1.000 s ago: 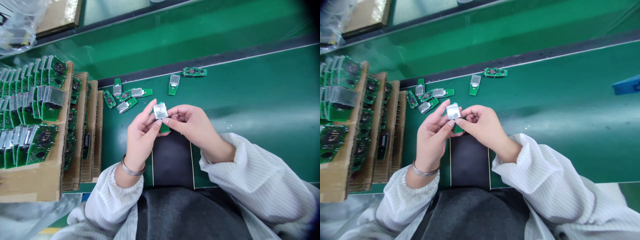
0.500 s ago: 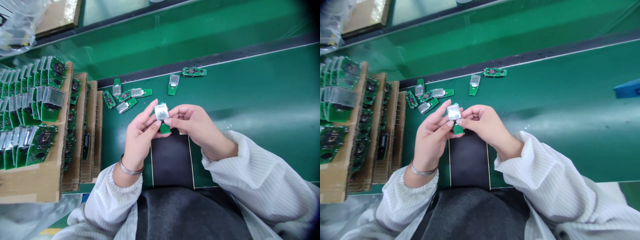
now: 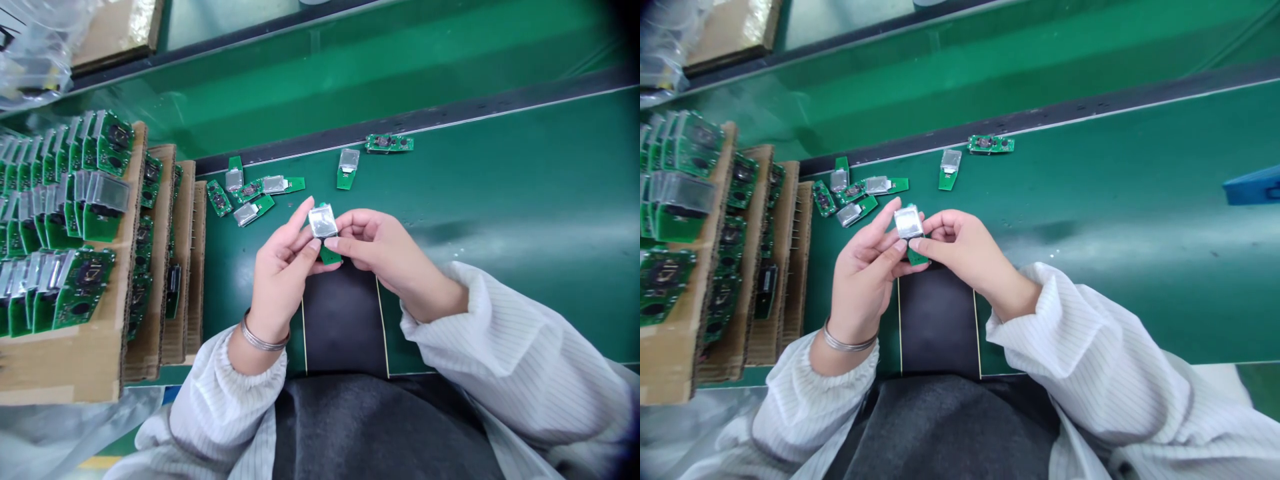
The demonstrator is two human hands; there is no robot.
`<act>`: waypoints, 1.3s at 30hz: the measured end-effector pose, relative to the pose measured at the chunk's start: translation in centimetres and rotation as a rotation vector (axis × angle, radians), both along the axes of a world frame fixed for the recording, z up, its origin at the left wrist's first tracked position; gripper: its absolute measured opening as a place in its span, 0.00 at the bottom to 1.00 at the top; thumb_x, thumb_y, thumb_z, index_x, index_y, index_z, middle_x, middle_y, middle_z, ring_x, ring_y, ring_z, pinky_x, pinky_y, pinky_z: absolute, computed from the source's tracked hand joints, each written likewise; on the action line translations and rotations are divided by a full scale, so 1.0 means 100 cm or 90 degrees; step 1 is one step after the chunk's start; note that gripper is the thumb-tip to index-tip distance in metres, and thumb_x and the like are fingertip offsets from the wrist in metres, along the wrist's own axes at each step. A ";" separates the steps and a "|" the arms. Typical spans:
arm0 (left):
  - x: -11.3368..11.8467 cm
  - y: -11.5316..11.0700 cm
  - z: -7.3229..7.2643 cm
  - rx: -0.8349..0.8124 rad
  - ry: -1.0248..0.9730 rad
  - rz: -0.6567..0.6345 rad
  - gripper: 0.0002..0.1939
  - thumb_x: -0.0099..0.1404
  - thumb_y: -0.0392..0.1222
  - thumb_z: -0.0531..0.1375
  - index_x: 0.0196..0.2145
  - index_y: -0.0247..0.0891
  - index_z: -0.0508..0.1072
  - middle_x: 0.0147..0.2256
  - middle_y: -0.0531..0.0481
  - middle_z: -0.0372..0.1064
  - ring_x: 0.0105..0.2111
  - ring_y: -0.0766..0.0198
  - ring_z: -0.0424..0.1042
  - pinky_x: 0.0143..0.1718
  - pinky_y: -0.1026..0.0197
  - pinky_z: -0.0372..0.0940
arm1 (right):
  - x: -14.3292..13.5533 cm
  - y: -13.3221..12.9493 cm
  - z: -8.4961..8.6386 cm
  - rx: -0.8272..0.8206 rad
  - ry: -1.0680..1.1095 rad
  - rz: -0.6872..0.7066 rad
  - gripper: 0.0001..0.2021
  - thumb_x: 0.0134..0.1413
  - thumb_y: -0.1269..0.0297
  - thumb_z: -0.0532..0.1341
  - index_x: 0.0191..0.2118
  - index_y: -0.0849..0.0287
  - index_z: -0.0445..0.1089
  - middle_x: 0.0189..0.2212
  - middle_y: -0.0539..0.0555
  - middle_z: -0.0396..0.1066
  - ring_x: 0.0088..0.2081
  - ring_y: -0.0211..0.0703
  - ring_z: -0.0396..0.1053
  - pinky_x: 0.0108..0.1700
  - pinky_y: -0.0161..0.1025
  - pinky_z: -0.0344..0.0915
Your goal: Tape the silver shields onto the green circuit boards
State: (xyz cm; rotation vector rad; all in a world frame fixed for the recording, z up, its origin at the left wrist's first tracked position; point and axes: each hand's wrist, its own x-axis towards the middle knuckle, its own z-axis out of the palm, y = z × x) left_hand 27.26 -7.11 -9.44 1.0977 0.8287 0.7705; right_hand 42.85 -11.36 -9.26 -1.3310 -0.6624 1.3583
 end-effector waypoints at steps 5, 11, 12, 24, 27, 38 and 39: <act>0.001 -0.003 0.000 0.014 0.006 0.002 0.27 0.67 0.37 0.64 0.62 0.50 0.72 0.54 0.50 0.78 0.51 0.55 0.80 0.38 0.62 0.81 | -0.002 -0.001 -0.001 0.017 -0.038 -0.005 0.13 0.43 0.63 0.73 0.32 0.60 0.71 0.22 0.44 0.67 0.21 0.29 0.56 0.20 0.30 0.48; -0.001 0.002 0.000 -0.024 0.006 -0.018 0.30 0.66 0.39 0.66 0.64 0.52 0.70 0.55 0.50 0.78 0.47 0.56 0.81 0.35 0.63 0.80 | 0.006 -0.001 -0.001 0.013 0.062 0.031 0.18 0.40 0.57 0.77 0.32 0.61 0.73 0.21 0.45 0.67 0.18 0.28 0.51 0.19 0.31 0.42; -0.001 0.003 0.000 -0.040 0.000 -0.029 0.30 0.66 0.39 0.66 0.64 0.52 0.70 0.55 0.51 0.78 0.45 0.57 0.82 0.35 0.63 0.80 | 0.008 -0.001 0.000 0.007 0.084 0.037 0.19 0.39 0.57 0.78 0.32 0.61 0.73 0.21 0.45 0.67 0.18 0.27 0.50 0.19 0.31 0.42; -0.001 0.005 -0.001 -0.102 -0.018 -0.041 0.30 0.67 0.40 0.65 0.64 0.56 0.69 0.56 0.55 0.77 0.43 0.60 0.82 0.37 0.62 0.80 | 0.006 -0.001 -0.001 -0.004 0.180 0.020 0.13 0.42 0.66 0.75 0.30 0.62 0.72 0.19 0.44 0.67 0.17 0.26 0.52 0.18 0.29 0.43; -0.001 0.005 -0.002 -0.118 -0.026 -0.037 0.31 0.66 0.39 0.64 0.65 0.55 0.68 0.55 0.54 0.78 0.43 0.60 0.82 0.38 0.62 0.80 | 0.006 -0.001 -0.001 -0.006 0.184 0.021 0.13 0.42 0.66 0.75 0.31 0.62 0.72 0.19 0.45 0.67 0.17 0.26 0.52 0.18 0.28 0.44; 0.004 0.002 0.008 -0.168 -0.030 0.015 0.33 0.63 0.34 0.63 0.65 0.50 0.69 0.51 0.53 0.80 0.39 0.65 0.81 0.36 0.66 0.78 | 0.007 0.000 0.000 -0.035 0.217 0.033 0.16 0.39 0.64 0.77 0.31 0.63 0.72 0.19 0.44 0.62 0.19 0.27 0.53 0.16 0.25 0.44; 0.005 0.002 0.008 -0.173 -0.035 0.017 0.33 0.63 0.34 0.64 0.64 0.51 0.69 0.51 0.53 0.80 0.39 0.65 0.81 0.36 0.66 0.78 | 0.007 0.000 0.001 -0.038 0.220 0.038 0.17 0.39 0.63 0.78 0.31 0.63 0.72 0.19 0.44 0.62 0.19 0.27 0.53 0.16 0.25 0.44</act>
